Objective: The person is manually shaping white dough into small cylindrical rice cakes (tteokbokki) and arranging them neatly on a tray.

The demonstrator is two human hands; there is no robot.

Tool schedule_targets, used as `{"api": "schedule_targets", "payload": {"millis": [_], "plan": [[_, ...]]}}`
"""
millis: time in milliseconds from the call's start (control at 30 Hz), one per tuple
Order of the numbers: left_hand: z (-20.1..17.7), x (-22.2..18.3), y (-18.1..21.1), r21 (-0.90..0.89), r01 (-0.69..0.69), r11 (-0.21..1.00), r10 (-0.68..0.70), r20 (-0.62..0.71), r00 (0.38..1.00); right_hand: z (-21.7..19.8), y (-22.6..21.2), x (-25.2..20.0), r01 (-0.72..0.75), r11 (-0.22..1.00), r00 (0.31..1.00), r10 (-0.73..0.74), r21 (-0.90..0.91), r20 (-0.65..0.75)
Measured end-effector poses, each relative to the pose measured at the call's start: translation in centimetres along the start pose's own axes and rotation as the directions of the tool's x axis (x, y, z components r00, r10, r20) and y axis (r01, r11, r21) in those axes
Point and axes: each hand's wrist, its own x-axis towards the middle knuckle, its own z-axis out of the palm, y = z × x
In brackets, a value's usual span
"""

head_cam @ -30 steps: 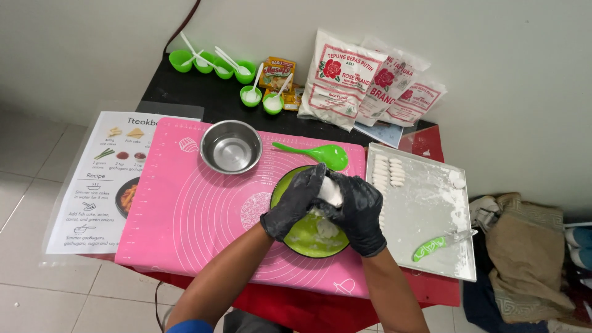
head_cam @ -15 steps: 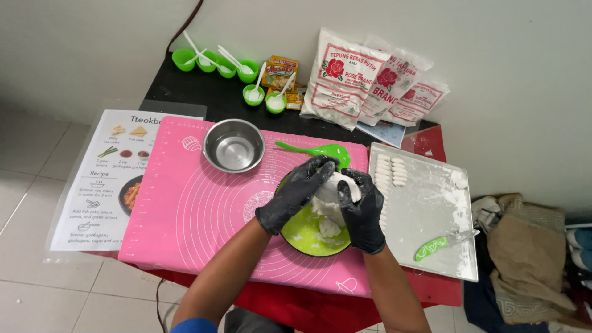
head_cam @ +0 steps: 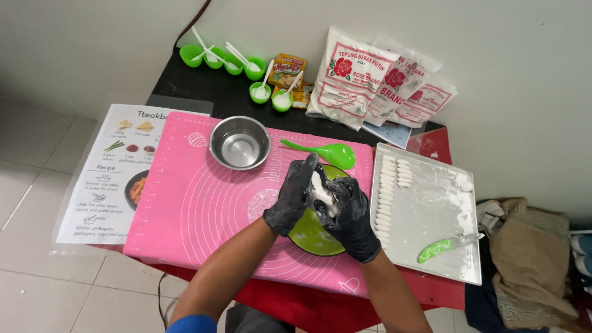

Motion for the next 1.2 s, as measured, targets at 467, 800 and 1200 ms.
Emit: {"api": "schedule_targets", "payload": {"millis": [467, 800, 1200], "plan": [[2.4, -2.9, 6.3, 0.089, -0.016, 0.996, 0.015, 0.017, 1.0, -1.7, 1.1, 0.0, 0.012, 0.997, 0.996, -0.005, -0.083, 0.086], [-0.6, -1.6, 6.6, -0.145, -0.121, 0.982, 0.165, 0.345, 0.924, -3.8, -1.1, 2.3, -0.332, 0.919, 0.706, 0.094, 0.211, 0.702], [-0.6, -1.2, 5.3, 0.191, -0.218, 0.957, 0.132, 0.38, 0.915, -2.3, 2.7, -3.7, 0.02, 0.997, 0.533, 0.057, -0.08, 0.844]]}}
